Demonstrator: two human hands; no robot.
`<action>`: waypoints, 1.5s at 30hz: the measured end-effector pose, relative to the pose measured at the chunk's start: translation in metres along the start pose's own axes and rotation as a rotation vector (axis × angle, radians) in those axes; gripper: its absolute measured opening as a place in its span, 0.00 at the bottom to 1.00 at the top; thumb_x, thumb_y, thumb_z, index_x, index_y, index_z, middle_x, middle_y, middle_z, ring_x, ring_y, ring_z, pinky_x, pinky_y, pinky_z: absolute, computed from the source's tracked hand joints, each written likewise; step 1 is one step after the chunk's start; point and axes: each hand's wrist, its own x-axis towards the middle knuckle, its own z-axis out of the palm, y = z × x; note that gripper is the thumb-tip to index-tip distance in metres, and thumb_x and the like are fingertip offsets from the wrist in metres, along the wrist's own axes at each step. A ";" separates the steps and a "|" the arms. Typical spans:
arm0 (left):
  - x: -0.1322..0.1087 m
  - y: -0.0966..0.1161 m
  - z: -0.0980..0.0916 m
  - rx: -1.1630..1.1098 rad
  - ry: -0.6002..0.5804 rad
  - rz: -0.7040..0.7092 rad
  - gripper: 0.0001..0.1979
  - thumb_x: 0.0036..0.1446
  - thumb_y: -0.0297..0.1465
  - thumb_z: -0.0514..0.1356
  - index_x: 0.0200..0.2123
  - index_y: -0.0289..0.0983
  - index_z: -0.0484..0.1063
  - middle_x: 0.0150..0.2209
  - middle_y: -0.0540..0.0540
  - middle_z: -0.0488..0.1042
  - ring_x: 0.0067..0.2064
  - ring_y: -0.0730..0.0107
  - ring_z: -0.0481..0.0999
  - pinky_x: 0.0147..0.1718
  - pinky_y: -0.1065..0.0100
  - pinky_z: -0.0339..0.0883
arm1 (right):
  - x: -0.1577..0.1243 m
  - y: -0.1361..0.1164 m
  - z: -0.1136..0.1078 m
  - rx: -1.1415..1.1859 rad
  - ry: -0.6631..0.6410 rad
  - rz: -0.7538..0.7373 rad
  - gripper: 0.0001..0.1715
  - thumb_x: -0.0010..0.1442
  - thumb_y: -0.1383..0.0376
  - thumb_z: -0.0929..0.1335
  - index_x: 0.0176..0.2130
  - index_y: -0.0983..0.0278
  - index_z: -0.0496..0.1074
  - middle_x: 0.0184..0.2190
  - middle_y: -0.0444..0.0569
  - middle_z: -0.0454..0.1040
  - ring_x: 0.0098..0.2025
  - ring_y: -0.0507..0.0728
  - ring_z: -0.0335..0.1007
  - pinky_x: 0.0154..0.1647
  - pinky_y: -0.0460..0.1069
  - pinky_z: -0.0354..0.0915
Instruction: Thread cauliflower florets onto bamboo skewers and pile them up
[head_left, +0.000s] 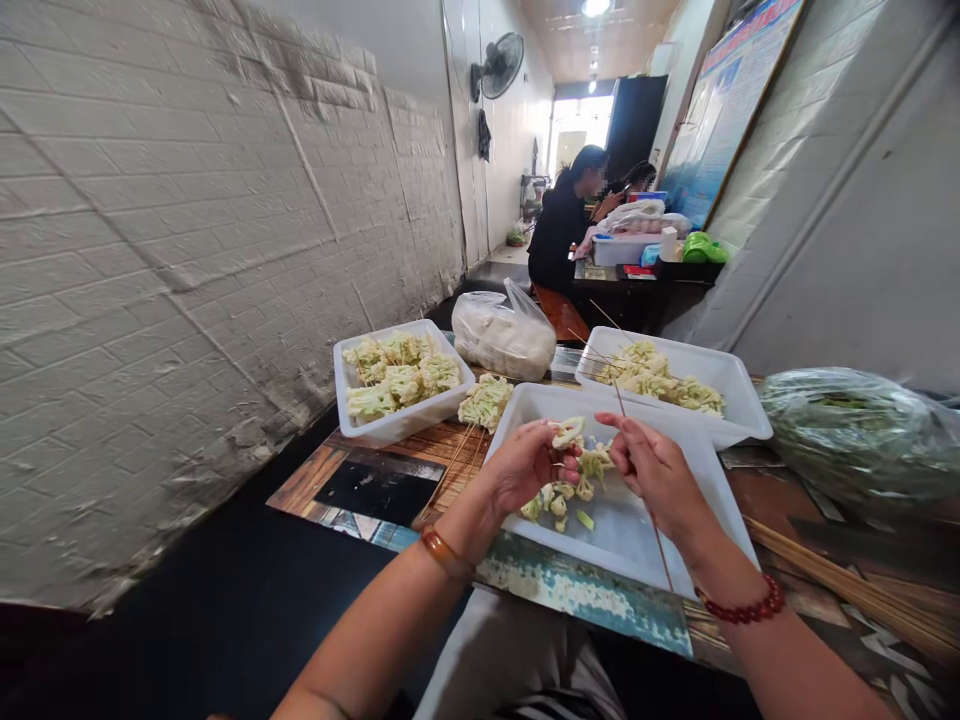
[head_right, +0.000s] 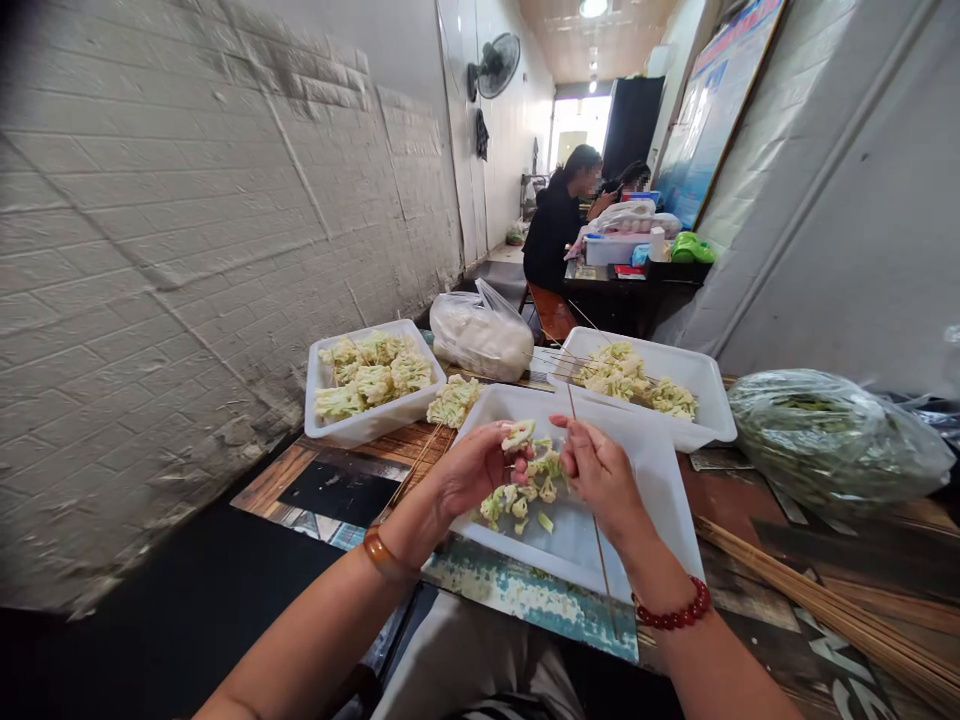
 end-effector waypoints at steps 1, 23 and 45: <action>0.001 0.000 -0.001 -0.018 0.015 -0.008 0.08 0.53 0.32 0.60 0.32 0.33 0.68 0.28 0.44 0.73 0.25 0.74 0.72 0.26 0.70 0.70 | -0.001 -0.001 -0.001 -0.020 0.018 -0.025 0.27 0.62 0.48 0.61 0.51 0.64 0.69 0.19 0.37 0.57 0.17 0.48 0.48 0.15 0.44 0.46; -0.002 0.003 0.010 0.019 0.108 0.050 0.09 0.48 0.28 0.64 0.32 0.33 0.67 0.27 0.46 0.73 0.25 0.75 0.72 0.20 0.77 0.61 | -0.051 0.014 0.008 -0.531 0.024 -0.215 0.24 0.64 0.62 0.60 0.55 0.63 0.71 0.24 0.49 0.76 0.34 0.61 0.74 0.37 0.53 0.68; -0.003 -0.007 0.014 -0.014 0.139 0.036 0.10 0.46 0.30 0.65 0.32 0.35 0.67 0.28 0.48 0.73 0.25 0.76 0.71 0.18 0.78 0.55 | -0.051 0.014 0.007 -0.533 -0.023 -0.291 0.22 0.65 0.64 0.60 0.56 0.63 0.71 0.48 0.54 0.77 0.45 0.61 0.76 0.45 0.54 0.71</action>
